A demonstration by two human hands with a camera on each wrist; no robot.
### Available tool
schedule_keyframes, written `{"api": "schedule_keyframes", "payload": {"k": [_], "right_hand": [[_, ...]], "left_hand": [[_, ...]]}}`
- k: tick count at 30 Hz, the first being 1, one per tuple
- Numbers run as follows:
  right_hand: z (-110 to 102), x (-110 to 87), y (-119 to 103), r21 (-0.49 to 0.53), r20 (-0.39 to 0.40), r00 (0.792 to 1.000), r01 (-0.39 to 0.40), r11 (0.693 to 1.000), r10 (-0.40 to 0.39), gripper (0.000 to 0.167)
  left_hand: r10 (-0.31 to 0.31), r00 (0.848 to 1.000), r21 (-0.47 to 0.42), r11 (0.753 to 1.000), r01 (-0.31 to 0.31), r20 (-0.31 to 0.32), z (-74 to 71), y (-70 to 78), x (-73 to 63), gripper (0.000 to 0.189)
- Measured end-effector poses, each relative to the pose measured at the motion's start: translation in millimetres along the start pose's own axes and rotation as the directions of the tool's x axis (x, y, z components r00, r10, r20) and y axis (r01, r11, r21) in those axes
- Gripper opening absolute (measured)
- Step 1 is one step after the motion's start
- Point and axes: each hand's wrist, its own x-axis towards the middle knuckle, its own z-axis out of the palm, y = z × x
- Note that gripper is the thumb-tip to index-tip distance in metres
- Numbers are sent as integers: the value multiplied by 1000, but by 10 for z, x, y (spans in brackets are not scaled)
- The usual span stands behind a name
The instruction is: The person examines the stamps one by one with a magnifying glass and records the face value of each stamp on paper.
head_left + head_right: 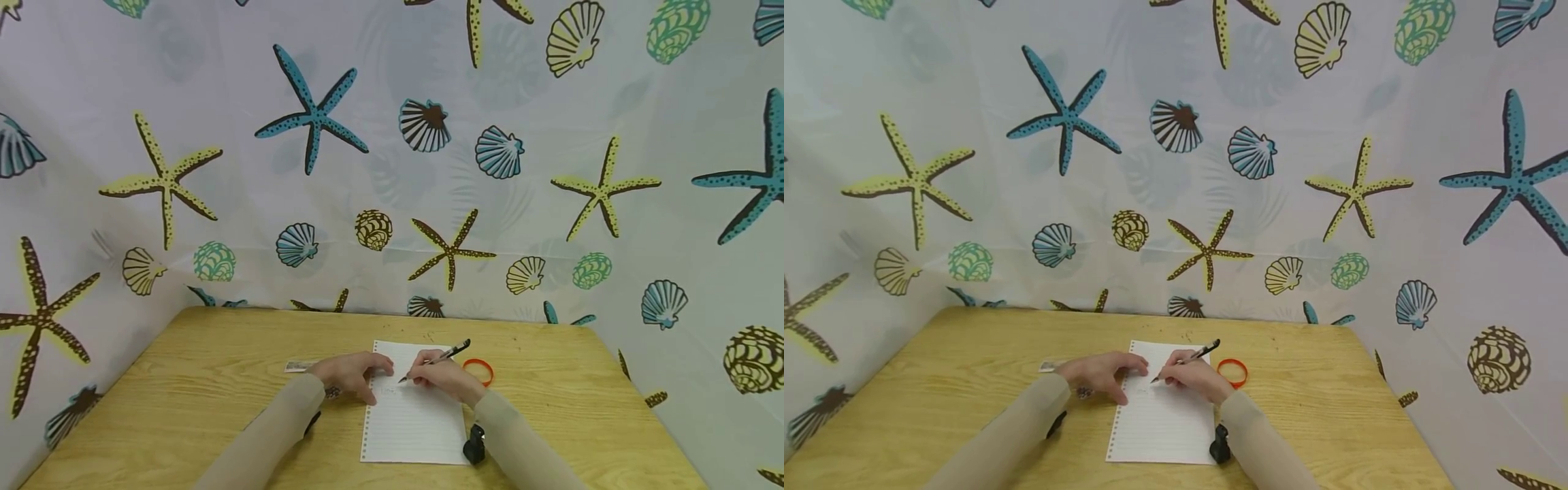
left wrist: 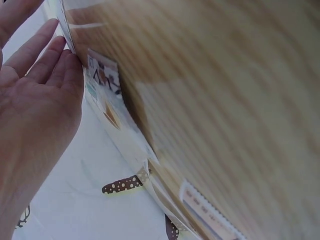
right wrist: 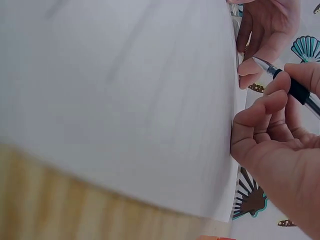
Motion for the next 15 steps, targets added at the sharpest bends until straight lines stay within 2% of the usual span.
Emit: {"api": "schedule_keyframes", "payload": {"k": [8, 15], "right_hand": [[-114, -53, -13, -15, 37, 999, 18, 1000, -18, 11], [-164, -105, -22, -72, 46, 999, -16, 997, 20, 24]], "left_hand": [[9, 1000, -8, 1000, -9, -9, -22, 31, -1, 56], [-9, 1000, 25, 1000, 10, -5, 2, 60, -36, 57]]}}
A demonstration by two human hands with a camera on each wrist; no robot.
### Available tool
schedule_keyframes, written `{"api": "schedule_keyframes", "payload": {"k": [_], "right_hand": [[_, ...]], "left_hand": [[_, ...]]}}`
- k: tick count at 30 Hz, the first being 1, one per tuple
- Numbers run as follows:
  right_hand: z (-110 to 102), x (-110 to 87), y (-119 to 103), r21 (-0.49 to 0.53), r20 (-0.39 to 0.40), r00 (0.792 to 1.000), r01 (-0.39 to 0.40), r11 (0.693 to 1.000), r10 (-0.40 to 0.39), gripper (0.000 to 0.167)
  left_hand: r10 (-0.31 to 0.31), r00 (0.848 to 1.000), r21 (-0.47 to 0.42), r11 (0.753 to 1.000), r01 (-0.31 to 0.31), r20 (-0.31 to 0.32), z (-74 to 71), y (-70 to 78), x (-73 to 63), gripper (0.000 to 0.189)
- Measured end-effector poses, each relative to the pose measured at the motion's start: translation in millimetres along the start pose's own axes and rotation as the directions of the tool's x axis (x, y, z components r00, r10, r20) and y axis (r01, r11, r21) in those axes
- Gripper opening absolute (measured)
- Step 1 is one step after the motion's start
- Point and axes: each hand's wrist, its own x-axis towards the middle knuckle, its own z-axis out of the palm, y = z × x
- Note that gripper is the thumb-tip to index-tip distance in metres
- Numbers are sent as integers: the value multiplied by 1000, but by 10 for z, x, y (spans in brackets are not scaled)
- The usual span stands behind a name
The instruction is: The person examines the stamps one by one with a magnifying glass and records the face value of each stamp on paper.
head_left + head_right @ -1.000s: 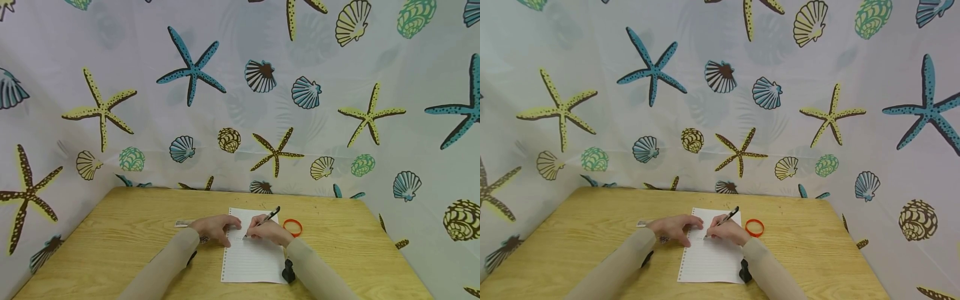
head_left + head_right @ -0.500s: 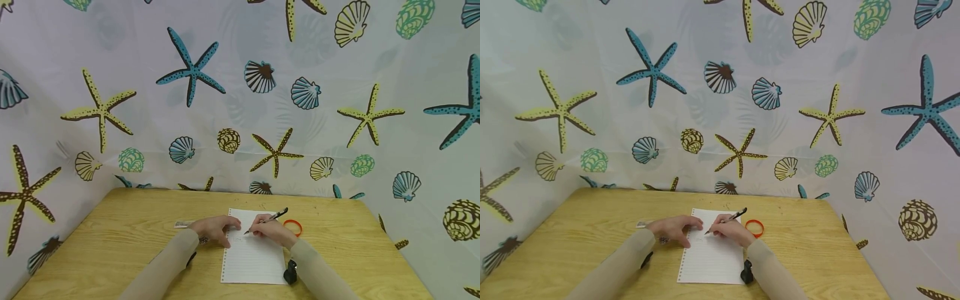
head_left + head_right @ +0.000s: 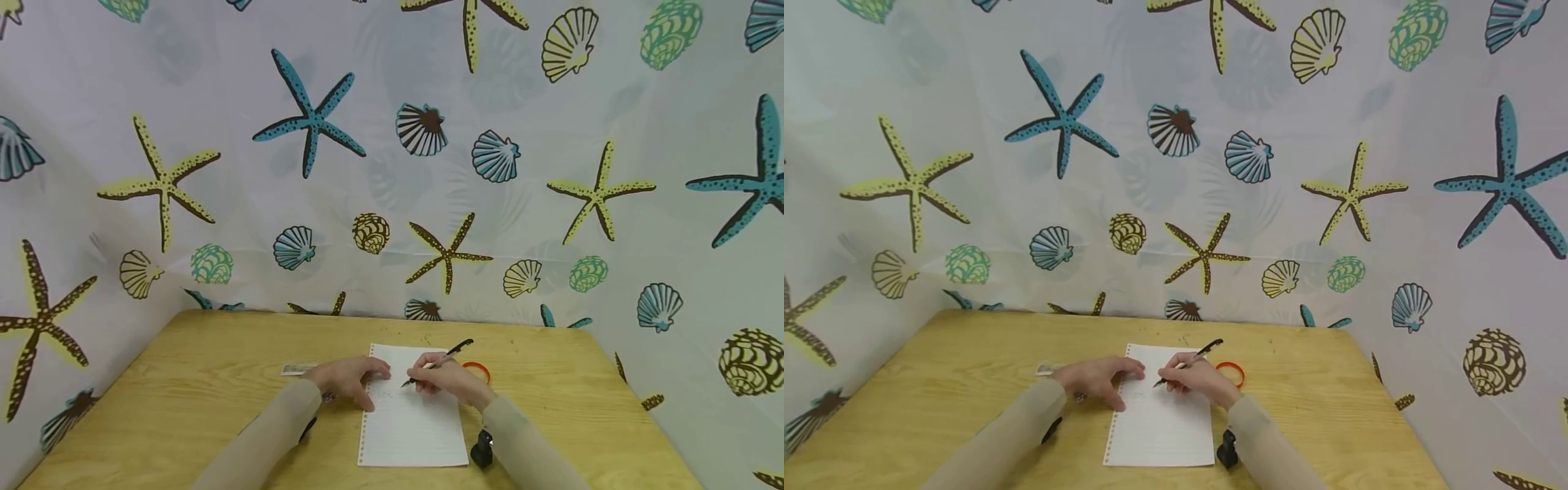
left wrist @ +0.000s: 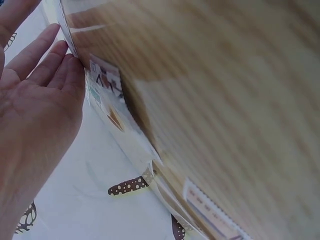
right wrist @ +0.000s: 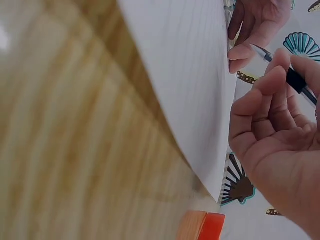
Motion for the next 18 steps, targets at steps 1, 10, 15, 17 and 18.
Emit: {"api": "schedule_keyframes", "payload": {"k": [1, 10, 15, 17, 18], "right_hand": [[-5, -8, 5, -3, 2, 1000, 5, 1000, -5, 26], [-77, -59, 4, -62, 31, 993, 118, 991, -117, 34], [-130, -99, 22, -48, 62, 989, 140, 989, -137, 35], [-131, -124, 2, -32, 93, 984, 154, 988, -150, 34], [-134, -143, -16, -22, 108, 982, 159, 987, -156, 33]], "left_hand": [[0, 1000, -1, 1000, 0, 1, 6, 2, 2, 57], [8, 1000, 17, 1000, -8, 0, 9, -2, 51, 59], [-1, 1000, 35, 999, 1, -10, 18, -23, 81, 61], [10, 1000, 30, 999, -9, -12, 22, -39, 59, 62], [14, 1000, 29, 999, -14, -11, 22, -43, 50, 62]]}}
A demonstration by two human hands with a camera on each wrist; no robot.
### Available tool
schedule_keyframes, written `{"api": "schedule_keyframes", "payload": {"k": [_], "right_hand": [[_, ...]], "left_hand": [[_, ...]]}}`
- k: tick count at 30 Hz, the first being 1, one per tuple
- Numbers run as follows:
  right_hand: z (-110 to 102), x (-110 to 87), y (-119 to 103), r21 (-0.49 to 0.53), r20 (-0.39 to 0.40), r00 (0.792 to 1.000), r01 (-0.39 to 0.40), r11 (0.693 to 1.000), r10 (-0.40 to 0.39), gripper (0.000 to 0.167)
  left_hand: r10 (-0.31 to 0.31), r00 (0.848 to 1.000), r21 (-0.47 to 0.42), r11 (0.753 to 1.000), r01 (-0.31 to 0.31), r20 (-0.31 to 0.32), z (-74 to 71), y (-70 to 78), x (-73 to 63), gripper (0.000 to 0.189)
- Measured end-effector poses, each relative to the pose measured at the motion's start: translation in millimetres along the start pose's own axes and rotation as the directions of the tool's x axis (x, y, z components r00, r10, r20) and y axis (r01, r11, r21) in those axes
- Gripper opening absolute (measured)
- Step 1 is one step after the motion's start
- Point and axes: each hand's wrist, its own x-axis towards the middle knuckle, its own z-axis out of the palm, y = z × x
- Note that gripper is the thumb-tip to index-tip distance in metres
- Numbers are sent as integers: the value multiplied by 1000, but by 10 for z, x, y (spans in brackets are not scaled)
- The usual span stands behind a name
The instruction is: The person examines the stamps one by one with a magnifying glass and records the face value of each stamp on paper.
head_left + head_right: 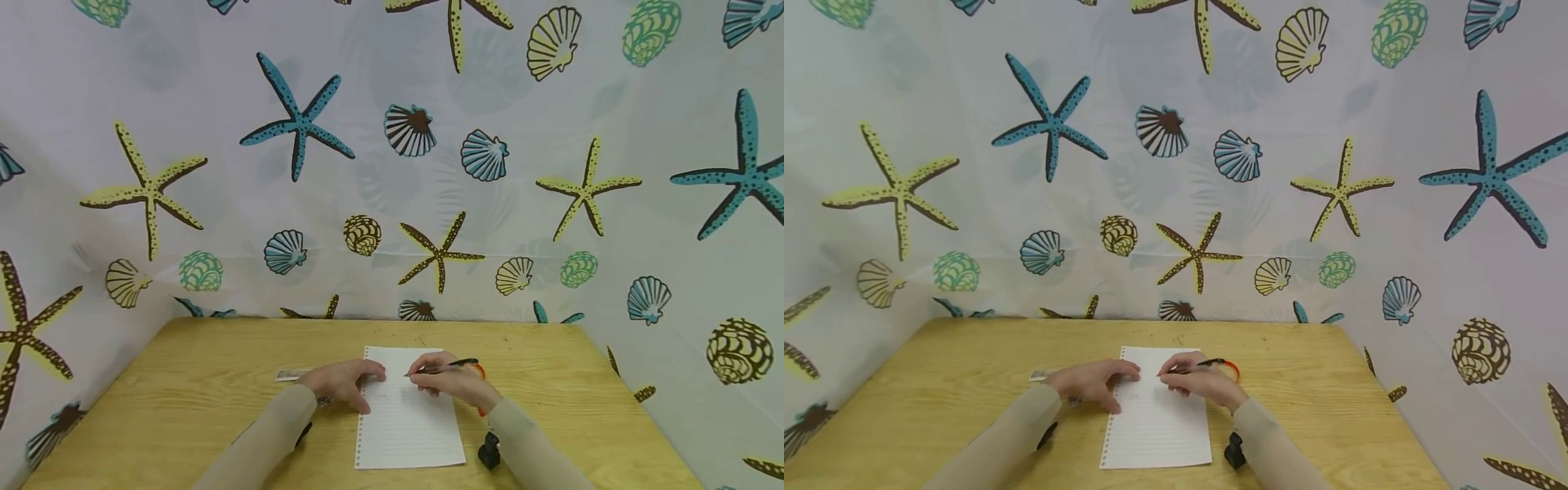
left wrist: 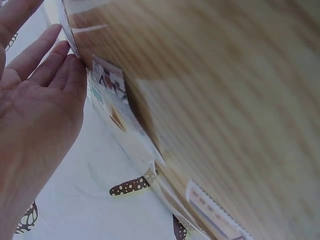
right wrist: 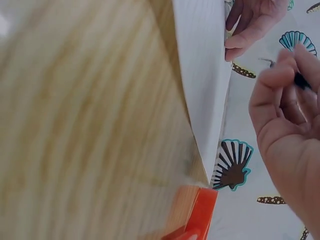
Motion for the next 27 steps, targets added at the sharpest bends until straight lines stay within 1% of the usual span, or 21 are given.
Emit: {"api": "schedule_keyframes", "payload": {"k": [3, 5, 11, 17, 22, 27], "right_hand": [[-33, -56, -63, 11, 30, 999, 23, 1000, -23, 33], [-47, -72, -86, 28, 34, 999, 29, 999, -30, 35], [-87, -77, -25, 121, 17, 1000, 11, 993, -13, 41], [-136, -120, 33, 161, -3, 1000, 8, 987, -8, 45], [-176, -148, 61, 195, -27, 1000, -9, 981, 15, 41], [-200, -167, 77, 204, -46, 999, -11, 979, 21, 39]], "left_hand": [[7, 1000, -2, 1000, -7, 0, -6, 1, 8, 62], [9, 1000, -1, 1000, -9, -5, -6, -8, 16, 62], [11, 1000, -9, 1000, -11, -3, -3, -7, 13, 63], [15, 1000, -6, 1000, -16, -3, 1, 19, -9, 61], [20, 1000, -8, 1000, -20, -3, 0, 27, -21, 61], [10, 1000, -20, 1000, -10, 1, 1, 22, -14, 61]]}}
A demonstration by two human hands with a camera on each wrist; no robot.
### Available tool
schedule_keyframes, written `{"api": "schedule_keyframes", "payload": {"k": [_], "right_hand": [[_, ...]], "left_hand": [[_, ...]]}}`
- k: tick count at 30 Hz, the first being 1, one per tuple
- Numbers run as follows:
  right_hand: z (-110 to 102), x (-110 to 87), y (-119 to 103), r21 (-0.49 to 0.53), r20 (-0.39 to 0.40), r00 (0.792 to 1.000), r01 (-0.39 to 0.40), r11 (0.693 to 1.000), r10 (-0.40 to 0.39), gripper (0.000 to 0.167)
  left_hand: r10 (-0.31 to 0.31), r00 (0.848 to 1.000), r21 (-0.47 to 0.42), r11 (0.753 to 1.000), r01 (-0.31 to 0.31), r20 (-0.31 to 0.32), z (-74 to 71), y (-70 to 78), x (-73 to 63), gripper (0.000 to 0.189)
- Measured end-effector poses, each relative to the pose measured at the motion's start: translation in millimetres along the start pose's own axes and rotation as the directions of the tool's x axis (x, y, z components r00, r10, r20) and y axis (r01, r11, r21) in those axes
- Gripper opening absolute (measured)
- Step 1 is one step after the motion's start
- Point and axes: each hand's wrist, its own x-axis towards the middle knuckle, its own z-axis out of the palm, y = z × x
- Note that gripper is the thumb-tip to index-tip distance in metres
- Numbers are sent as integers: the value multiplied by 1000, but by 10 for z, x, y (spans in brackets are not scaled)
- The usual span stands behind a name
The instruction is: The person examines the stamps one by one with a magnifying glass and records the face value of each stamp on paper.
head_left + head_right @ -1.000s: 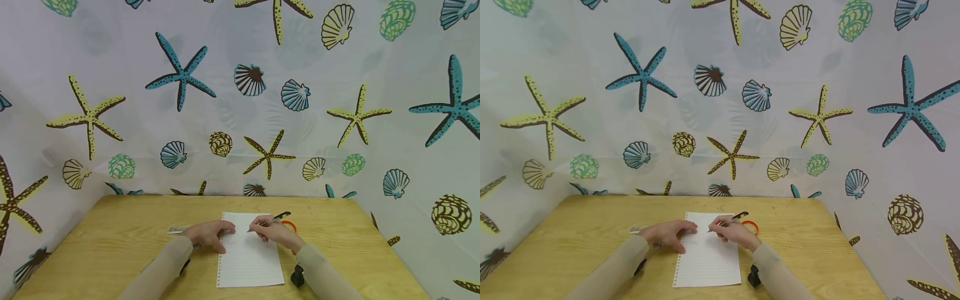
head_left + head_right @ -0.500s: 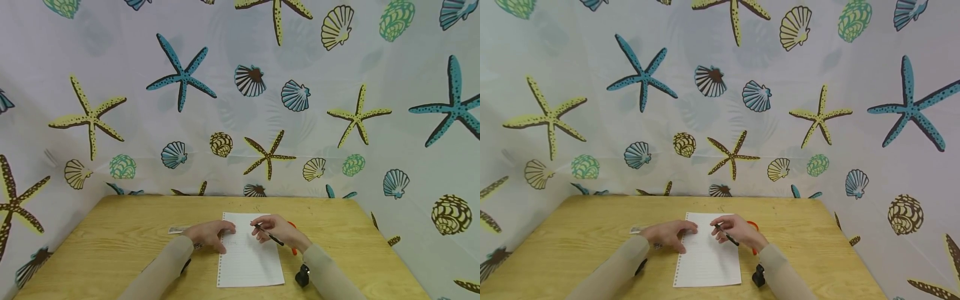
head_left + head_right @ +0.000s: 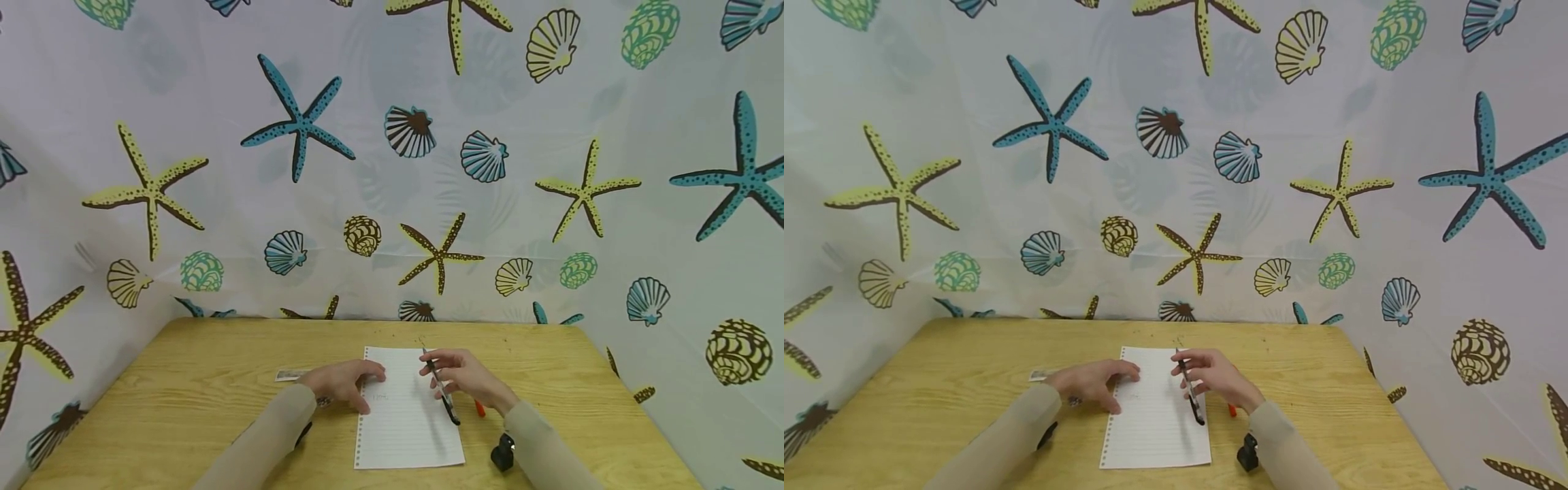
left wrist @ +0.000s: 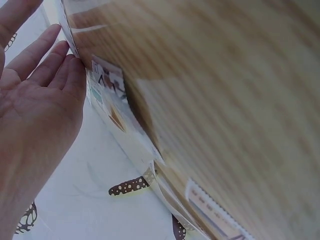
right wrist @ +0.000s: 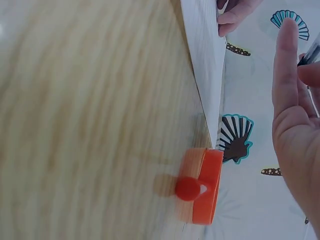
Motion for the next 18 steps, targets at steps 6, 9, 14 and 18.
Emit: {"api": "schedule_keyframes", "payload": {"k": [6, 9, 14, 18], "right_hand": [[-11, -13, 5, -13, -29, 1000, 0, 1000, -1, 38], [-18, -21, 16, -31, -35, 999, 4, 1000, -5, 35], [-38, -30, 43, -67, -55, 998, -1, 998, -2, 42], [-50, -46, 63, -92, -67, 998, -9, 996, 3, 48]], "left_hand": [[-13, 1000, 5, 1000, 13, -4, 2, -7, 4, 61], [-10, 1000, 2, 1000, 10, 0, -1, -9, 2, 61], [-20, 1000, 1, 1000, 20, 0, -5, -13, 8, 61], [-17, 1000, 15, 1000, 17, -8, -5, -23, 6, 61]]}}
